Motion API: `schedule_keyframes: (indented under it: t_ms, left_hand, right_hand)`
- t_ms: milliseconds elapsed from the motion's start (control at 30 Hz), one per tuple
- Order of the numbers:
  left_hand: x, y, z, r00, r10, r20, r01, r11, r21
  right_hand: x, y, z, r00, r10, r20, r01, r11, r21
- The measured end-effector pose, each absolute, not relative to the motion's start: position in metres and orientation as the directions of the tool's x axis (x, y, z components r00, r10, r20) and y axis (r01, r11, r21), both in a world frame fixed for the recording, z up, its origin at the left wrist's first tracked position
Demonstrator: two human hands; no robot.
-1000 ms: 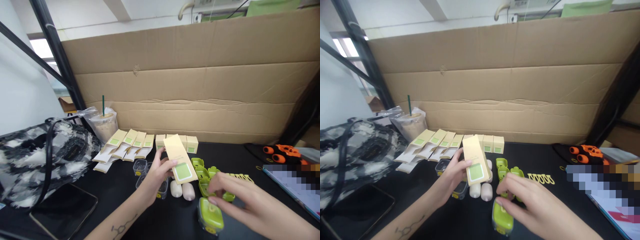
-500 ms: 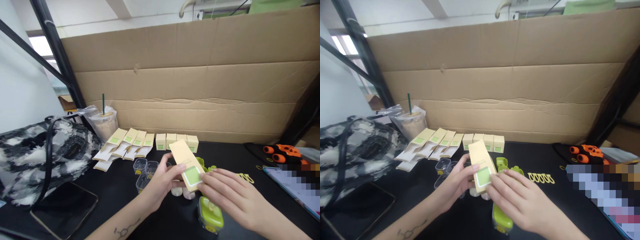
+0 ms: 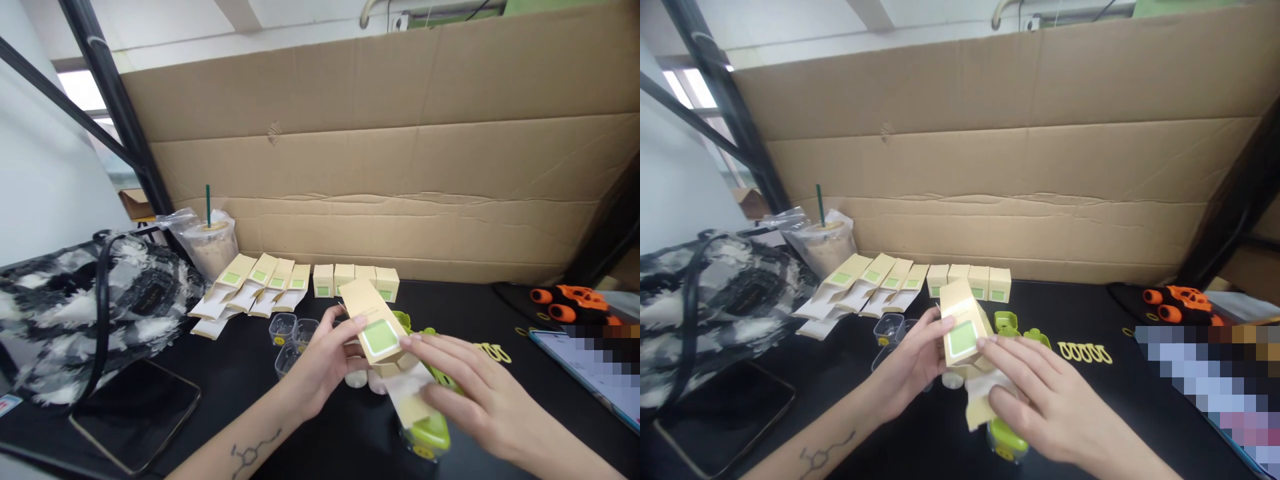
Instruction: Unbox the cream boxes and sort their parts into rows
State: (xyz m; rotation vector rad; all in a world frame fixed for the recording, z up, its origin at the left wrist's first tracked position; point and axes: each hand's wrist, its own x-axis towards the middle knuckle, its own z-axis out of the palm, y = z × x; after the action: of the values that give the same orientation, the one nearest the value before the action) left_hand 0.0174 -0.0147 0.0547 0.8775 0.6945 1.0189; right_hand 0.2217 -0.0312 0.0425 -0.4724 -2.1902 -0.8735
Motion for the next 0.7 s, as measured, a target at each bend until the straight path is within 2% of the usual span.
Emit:
schedule_keyframes:
  t_ms: [167,367,700]
  left_hand:
    - [0.016,-0.014,0.05,0.372,0.926,-0.07,-0.383,0.221,0.897]
    - [0.018,-0.017,0.046,0.371,0.926,-0.072,-0.352,0.212,0.912]
    - [0.022,-0.021,0.042,0.371,0.928,-0.042,-0.341,0.178,0.923]
  right_hand:
    - [0.225,-0.031,0.037,-0.7,0.078,0.709,0.547,0.697,0.464]
    - [0.222,-0.036,0.03,-0.683,-0.015,0.73,0.466,0.761,0.451]
    - [0.204,-0.052,0.06,-0.855,0.01,0.518,0.37,0.711,0.598]
